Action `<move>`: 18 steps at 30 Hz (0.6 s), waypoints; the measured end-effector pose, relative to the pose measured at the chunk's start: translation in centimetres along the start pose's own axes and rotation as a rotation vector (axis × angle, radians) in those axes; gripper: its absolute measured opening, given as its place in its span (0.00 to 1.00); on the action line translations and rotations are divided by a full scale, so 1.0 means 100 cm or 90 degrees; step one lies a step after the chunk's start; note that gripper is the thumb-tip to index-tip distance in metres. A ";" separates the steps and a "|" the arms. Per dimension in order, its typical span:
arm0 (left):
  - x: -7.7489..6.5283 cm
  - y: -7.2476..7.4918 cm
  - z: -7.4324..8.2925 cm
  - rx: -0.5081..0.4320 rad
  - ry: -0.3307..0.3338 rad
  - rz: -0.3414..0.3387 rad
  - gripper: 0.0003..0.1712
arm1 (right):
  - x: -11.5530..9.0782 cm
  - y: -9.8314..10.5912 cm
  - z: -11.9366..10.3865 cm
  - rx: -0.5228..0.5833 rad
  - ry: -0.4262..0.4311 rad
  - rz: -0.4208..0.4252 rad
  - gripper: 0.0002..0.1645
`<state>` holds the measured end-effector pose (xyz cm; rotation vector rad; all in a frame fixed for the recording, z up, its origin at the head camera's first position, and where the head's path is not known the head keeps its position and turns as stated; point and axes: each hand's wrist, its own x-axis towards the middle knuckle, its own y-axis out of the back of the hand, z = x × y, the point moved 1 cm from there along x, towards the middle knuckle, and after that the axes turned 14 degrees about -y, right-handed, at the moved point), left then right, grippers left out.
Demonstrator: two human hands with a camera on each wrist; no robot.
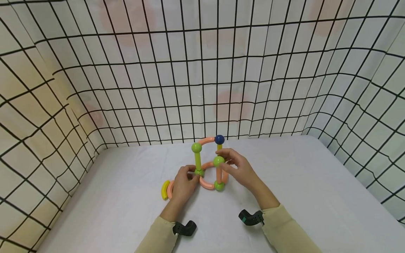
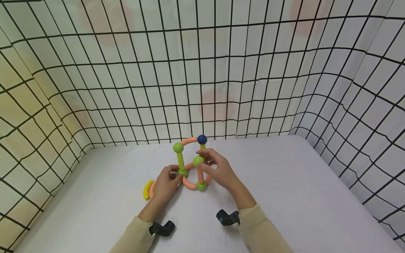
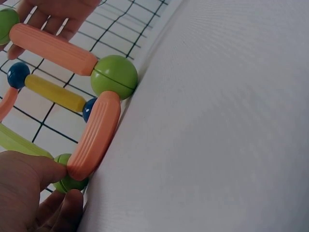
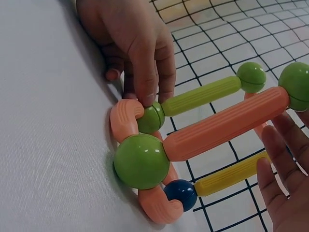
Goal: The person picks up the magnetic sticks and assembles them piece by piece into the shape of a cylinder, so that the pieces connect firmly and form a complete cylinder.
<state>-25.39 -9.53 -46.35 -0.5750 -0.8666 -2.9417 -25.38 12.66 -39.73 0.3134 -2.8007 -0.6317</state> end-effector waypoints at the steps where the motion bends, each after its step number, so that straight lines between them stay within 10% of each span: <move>1: 0.000 0.000 0.000 0.000 0.000 0.001 0.17 | 0.000 0.001 0.001 0.003 -0.002 0.006 0.21; 9: 0.001 0.001 0.000 0.003 -0.004 0.004 0.17 | 0.005 0.006 0.017 0.098 -0.064 0.068 0.17; 18: 0.000 0.000 -0.003 -0.005 0.004 -0.003 0.17 | 0.015 0.002 0.050 0.008 -0.215 0.148 0.20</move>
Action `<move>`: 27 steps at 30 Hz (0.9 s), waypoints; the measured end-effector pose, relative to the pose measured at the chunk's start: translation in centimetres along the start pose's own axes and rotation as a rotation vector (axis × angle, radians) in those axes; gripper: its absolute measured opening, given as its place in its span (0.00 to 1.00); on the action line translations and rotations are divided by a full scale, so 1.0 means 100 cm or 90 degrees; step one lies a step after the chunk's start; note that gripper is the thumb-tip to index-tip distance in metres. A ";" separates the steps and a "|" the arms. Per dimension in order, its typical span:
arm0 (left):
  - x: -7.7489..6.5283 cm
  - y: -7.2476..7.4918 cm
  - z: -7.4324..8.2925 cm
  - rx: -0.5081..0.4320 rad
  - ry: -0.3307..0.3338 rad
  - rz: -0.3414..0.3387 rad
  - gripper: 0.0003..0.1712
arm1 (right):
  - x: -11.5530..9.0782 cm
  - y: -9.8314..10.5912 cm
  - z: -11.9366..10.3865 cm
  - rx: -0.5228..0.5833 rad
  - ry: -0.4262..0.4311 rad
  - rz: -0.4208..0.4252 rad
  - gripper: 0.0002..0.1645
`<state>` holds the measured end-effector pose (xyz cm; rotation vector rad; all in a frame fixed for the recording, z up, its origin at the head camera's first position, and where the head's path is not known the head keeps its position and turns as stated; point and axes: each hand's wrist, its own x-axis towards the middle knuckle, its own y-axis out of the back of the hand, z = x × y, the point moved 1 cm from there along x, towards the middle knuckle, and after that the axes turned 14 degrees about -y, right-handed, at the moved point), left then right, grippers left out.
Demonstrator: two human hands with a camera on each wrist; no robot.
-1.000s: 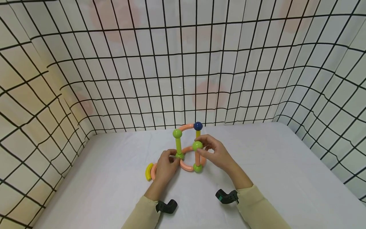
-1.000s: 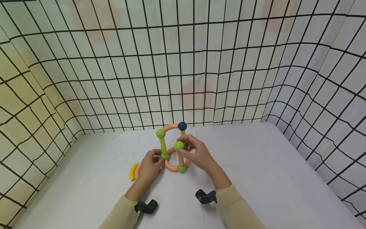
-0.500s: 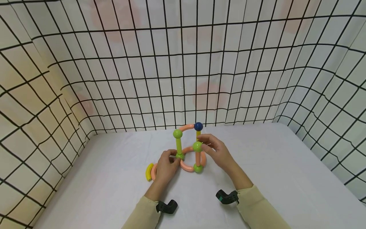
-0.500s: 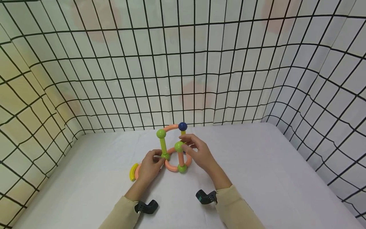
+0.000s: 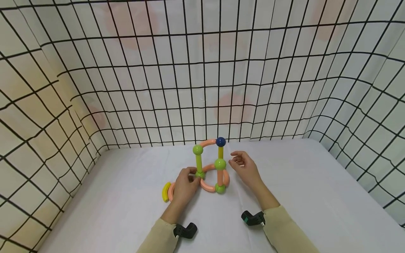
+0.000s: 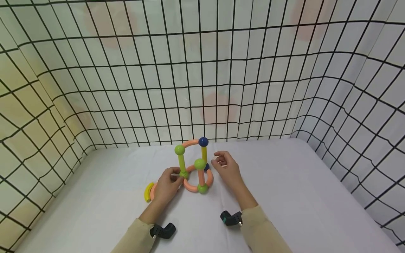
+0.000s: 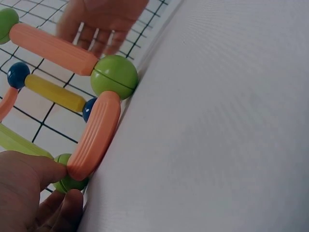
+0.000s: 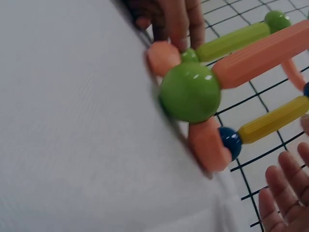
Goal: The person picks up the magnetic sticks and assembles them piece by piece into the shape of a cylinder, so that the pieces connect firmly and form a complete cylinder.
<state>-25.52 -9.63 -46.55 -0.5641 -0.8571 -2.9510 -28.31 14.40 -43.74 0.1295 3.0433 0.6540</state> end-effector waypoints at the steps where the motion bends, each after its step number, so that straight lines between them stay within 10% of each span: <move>1: 0.000 0.000 0.000 -0.002 -0.001 0.002 0.17 | 0.002 -0.002 0.003 -0.015 -0.016 -0.010 0.22; 27: 0.000 -0.001 0.001 0.007 -0.021 0.016 0.17 | 0.029 -0.025 0.011 -0.195 -0.009 -0.095 0.29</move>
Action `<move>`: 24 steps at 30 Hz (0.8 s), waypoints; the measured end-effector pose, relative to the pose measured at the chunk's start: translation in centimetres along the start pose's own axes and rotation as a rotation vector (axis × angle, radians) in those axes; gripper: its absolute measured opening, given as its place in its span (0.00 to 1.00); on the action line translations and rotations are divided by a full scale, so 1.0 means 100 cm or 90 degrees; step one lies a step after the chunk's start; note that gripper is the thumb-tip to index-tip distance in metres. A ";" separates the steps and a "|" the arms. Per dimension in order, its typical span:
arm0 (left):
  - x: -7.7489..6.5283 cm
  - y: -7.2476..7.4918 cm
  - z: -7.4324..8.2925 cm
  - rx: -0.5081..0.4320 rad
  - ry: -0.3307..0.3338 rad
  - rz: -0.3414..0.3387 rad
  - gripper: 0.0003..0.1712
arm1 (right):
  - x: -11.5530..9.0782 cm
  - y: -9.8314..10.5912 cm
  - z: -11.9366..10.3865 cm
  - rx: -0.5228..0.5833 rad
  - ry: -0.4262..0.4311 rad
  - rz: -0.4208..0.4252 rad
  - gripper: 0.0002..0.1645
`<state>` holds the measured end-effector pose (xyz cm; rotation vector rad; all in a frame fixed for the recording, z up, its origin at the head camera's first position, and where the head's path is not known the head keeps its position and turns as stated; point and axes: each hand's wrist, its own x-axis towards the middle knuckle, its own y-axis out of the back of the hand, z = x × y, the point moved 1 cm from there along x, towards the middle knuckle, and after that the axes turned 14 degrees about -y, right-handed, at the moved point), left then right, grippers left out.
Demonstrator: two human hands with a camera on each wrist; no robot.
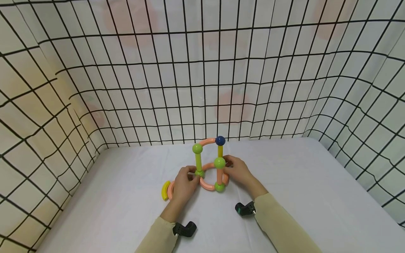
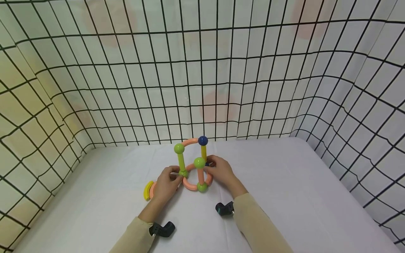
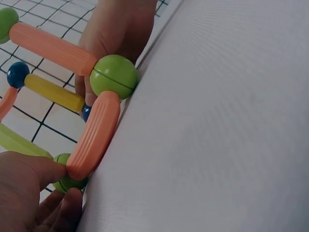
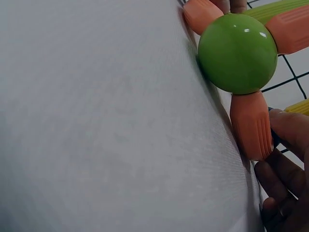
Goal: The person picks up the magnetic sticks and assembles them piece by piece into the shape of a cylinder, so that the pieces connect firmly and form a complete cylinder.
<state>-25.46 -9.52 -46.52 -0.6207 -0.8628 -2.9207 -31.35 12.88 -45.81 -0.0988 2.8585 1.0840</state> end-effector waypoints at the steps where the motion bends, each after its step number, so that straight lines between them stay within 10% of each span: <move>1: 0.000 0.000 0.000 -0.001 0.000 -0.001 0.17 | 0.000 0.000 0.000 0.000 -0.002 0.002 0.28; 24: -0.001 0.000 0.001 0.000 0.005 0.007 0.16 | -0.004 0.001 0.005 -0.023 -0.017 0.031 0.27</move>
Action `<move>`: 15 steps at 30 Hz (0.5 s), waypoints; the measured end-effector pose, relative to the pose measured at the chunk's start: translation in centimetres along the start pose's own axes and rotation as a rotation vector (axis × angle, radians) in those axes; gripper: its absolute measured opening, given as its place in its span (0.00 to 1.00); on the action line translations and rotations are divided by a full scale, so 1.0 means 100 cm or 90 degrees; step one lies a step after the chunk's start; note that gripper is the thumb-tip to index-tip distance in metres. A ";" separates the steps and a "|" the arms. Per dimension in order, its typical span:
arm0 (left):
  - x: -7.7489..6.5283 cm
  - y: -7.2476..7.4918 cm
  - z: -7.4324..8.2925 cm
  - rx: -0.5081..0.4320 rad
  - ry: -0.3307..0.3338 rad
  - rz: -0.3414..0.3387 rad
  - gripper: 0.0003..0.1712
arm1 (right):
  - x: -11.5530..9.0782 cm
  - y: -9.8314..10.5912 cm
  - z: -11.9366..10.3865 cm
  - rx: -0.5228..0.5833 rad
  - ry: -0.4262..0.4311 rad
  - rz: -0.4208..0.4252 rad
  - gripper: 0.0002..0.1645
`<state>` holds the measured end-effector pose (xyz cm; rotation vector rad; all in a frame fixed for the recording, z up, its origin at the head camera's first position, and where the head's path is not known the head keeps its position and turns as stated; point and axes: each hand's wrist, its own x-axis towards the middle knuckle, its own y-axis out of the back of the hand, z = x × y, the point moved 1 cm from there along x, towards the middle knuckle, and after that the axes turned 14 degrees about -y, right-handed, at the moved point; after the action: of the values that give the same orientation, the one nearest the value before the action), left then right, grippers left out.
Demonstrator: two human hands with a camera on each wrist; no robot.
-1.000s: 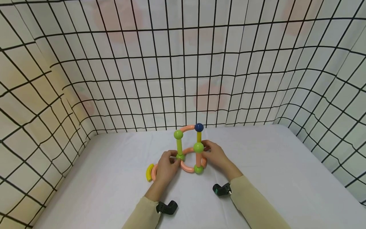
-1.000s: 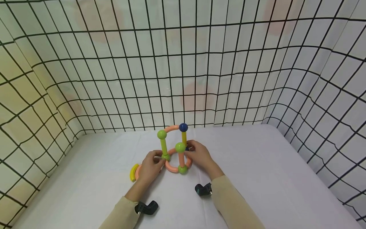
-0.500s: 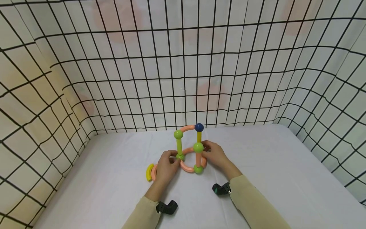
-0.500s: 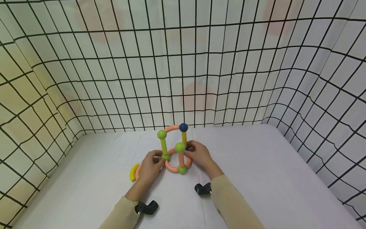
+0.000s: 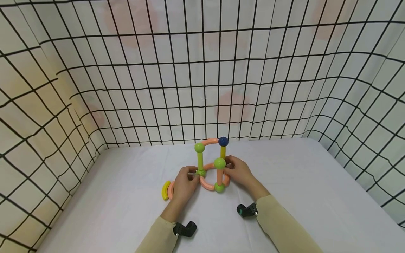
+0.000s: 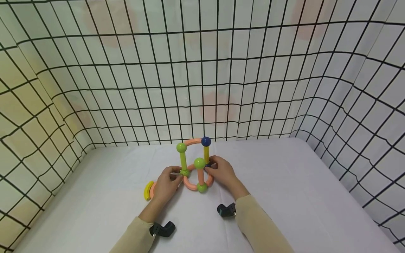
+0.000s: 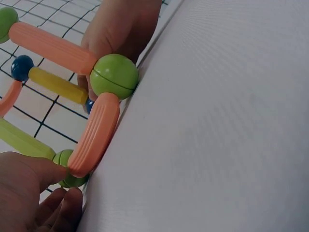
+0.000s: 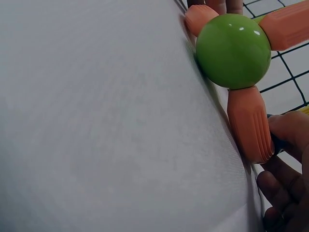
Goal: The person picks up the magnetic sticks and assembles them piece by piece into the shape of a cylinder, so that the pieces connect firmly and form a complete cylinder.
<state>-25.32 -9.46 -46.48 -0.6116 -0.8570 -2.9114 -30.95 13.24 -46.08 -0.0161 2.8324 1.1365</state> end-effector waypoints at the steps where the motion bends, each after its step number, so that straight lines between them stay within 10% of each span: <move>1: 0.000 0.000 0.000 0.000 -0.001 0.000 0.16 | 0.000 0.000 0.001 -0.005 0.002 0.003 0.27; 15: -0.001 -0.001 -0.001 0.010 -0.014 0.008 0.14 | -0.009 0.009 0.013 -0.031 -0.006 0.037 0.27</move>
<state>-25.30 -9.47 -46.62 -0.6466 -0.8753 -2.8892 -30.01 14.71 -46.31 0.0690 2.8131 1.2143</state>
